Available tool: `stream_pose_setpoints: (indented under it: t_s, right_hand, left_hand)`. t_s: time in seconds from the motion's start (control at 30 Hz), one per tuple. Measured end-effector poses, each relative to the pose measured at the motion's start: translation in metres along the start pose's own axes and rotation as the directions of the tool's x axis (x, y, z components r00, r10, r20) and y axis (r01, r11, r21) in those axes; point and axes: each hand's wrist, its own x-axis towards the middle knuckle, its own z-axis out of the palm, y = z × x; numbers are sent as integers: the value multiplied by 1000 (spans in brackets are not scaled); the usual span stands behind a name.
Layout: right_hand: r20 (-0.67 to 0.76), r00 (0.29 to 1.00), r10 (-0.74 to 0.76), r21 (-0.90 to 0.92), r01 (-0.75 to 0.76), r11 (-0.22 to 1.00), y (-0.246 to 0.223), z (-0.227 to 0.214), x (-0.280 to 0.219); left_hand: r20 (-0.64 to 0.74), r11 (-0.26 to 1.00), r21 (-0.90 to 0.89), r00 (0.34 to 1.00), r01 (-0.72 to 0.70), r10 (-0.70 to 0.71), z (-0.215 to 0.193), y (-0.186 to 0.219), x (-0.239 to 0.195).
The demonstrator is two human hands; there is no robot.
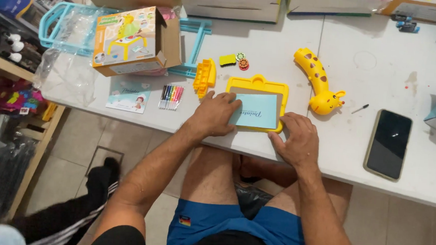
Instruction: Unpacking a giraffe-themed magnetic drawing board from plastic wrap and attaching the giraffe neck component to the main board.
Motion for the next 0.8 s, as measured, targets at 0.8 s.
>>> stream_pose_setpoints:
  t_s: [0.8]
  right_hand:
    - [-12, 999, -46, -141, 44, 989, -8, 3, 1]
  left_hand:
    - [-887, 902, -427, 168, 58, -430, 90, -173, -180]
